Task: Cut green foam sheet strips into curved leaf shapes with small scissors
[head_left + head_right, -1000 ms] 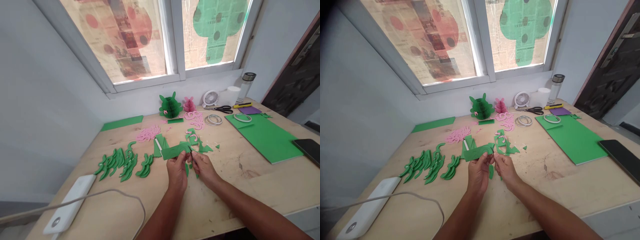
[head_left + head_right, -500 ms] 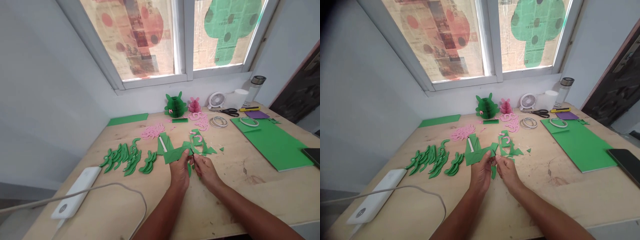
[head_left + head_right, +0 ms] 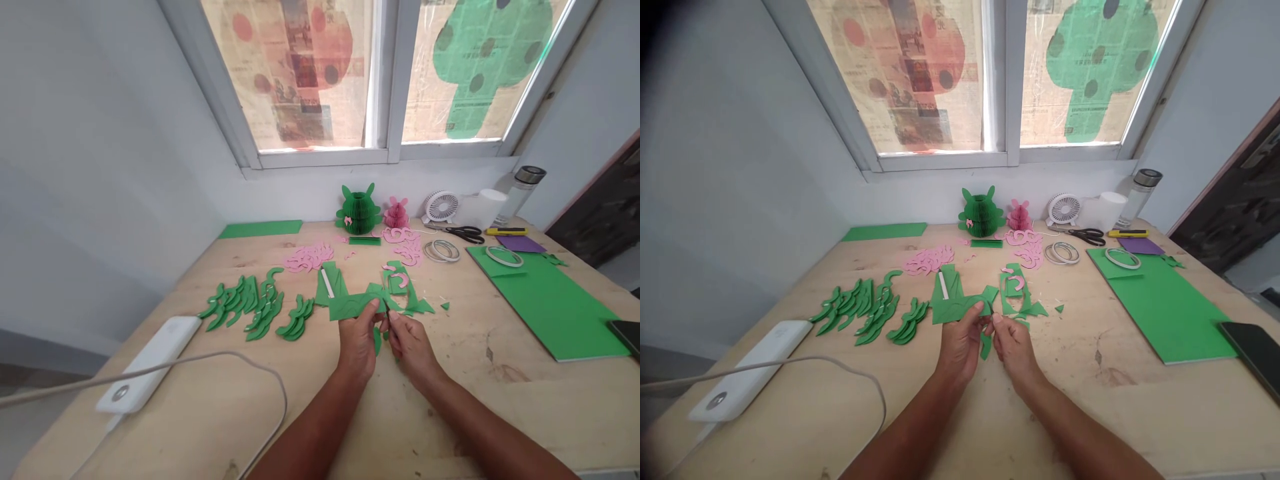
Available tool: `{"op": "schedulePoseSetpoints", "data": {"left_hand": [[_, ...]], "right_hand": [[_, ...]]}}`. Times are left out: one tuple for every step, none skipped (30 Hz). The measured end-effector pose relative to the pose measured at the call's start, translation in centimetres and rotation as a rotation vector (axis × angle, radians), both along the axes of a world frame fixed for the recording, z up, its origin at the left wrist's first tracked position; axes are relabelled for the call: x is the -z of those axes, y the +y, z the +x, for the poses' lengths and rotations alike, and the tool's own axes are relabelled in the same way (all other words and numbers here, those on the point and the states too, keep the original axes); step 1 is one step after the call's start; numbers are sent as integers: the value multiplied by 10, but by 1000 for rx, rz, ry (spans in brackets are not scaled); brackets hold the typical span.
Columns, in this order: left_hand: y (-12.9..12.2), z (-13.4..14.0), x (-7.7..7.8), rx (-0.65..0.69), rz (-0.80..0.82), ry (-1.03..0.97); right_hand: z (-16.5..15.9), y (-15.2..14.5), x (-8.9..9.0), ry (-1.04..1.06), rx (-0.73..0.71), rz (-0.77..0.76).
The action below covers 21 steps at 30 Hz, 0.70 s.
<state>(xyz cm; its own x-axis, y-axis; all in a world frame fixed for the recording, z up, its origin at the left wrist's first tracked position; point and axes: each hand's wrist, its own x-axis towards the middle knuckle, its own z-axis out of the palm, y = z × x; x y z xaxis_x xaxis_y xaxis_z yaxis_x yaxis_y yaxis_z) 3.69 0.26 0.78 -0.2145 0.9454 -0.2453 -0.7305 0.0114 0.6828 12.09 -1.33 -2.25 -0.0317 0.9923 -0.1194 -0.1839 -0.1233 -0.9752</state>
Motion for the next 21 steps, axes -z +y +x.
{"op": "schedulePoseSetpoints", "data": {"left_hand": [[0, 0, 0, 14, 1, 8], [0, -1, 0, 25, 1, 16], [0, -1, 0, 31, 1, 22], [0, -1, -1, 32, 0, 25], [0, -2, -1, 28, -1, 27], [1, -2, -1, 20, -3, 28], [1, -2, -1, 15, -7, 28], [1, -2, -1, 14, -10, 28], [1, -3, 0, 16, -10, 28], [1, -3, 1, 18, -8, 28], [1, -4, 1, 22, -4, 29], [2, -4, 2, 25, 2, 31], [2, -4, 2, 27, 7, 36], [2, -4, 2, 26, 11, 42], [2, -5, 2, 26, 12, 47], [3, -5, 2, 24, 12, 53], [3, -5, 2, 20, 12, 58], [3, -5, 2, 18, 11, 64], [3, -6, 2, 17, 12, 72], [3, -6, 1, 16, 13, 82], [3, -6, 1, 18, 16, 93]], "right_hand": [[0, 0, 0, -8, 0, 1], [0, 1, -1, -15, -1, 0], [0, 1, -1, -20, 1, 0], [0, 1, -2, -23, 0, 0], [0, 1, -3, -24, 1, 0], [0, 1, -3, -22, 1, -2], [0, 1, -4, -19, 0, -6], [-1, 0, -4, -17, -1, -12], [-1, 0, -4, -16, -1, -18], [-1, 0, -4, -13, -2, -22], [-1, 0, -4, -11, -2, -27], [-1, -1, -4, -10, -3, -31], [-1, -1, -4, -10, -2, -35], [-1, -1, -3, -12, -2, -39], [0, 0, -3, -14, -2, -42], [0, 0, -3, -16, -2, -45], [0, 0, -3, -17, -2, -46], [0, 0, -2, -16, -4, -45], [0, 0, -2, -13, -7, -43], [0, 0, -1, -10, -11, -40], [0, 0, -1, -7, -13, -38]]}}
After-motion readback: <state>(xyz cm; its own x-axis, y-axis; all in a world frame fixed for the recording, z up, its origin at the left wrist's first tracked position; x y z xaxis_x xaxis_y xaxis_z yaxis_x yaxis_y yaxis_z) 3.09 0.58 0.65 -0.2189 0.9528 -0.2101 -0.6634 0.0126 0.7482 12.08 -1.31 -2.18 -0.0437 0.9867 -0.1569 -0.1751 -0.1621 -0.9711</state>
